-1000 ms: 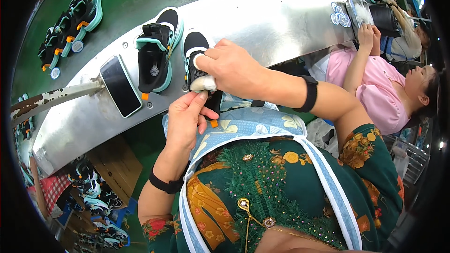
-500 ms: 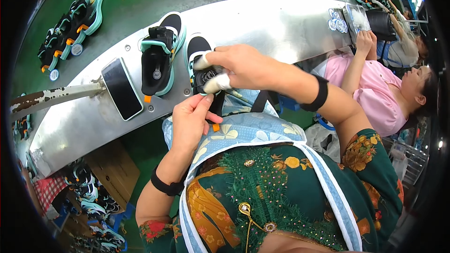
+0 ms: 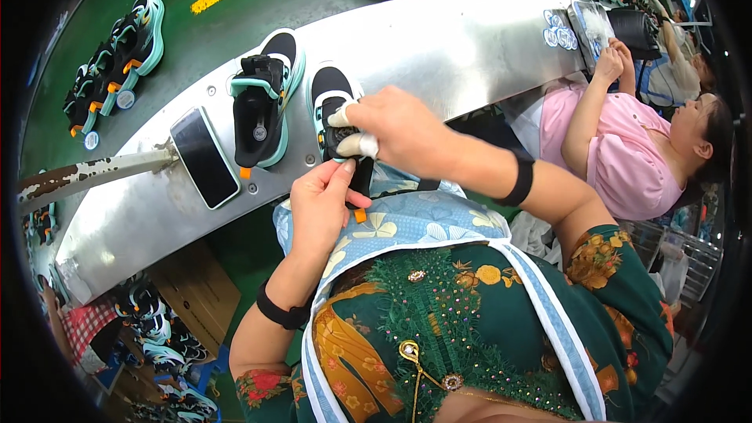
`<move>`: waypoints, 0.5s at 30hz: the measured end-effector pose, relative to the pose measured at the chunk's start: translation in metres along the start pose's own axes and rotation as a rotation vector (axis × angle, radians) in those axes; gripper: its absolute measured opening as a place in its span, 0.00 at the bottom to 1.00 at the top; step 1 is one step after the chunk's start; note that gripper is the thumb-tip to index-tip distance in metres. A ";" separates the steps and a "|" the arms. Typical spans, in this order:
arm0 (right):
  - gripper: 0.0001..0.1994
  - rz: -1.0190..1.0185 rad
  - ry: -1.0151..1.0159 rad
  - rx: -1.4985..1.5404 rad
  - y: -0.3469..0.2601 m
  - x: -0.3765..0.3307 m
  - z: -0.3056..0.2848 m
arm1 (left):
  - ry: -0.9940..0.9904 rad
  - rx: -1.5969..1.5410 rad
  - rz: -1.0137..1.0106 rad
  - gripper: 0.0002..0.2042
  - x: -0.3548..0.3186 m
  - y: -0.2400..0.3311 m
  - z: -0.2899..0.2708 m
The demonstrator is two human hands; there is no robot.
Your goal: Inserting foam padding and inner lining into sneakers on a conveyor belt.
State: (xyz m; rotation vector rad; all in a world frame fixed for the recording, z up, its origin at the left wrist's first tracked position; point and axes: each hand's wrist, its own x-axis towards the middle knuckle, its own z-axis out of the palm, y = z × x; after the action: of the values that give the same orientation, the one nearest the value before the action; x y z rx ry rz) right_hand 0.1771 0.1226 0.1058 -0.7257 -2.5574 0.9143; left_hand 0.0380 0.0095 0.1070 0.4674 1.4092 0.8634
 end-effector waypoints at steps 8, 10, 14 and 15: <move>0.15 0.230 -0.144 0.267 0.025 0.022 -0.040 | -0.085 -0.180 -0.015 0.13 -0.007 0.003 -0.007; 0.20 0.314 -0.203 0.209 0.022 0.021 -0.048 | -0.063 -0.130 0.016 0.13 -0.019 0.012 -0.016; 0.31 -0.140 -0.073 0.025 0.000 0.004 -0.009 | 0.238 0.165 0.360 0.13 -0.027 0.023 -0.052; 0.28 -0.136 -0.069 -0.038 0.003 0.000 0.001 | 0.355 0.191 0.467 0.12 -0.022 0.029 -0.053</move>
State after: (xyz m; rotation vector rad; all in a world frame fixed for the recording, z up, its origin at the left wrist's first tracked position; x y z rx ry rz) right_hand 0.1779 0.1243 0.1027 -0.5320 -2.6535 0.8627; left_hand -0.0187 0.0003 0.1353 0.8423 1.7507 1.2365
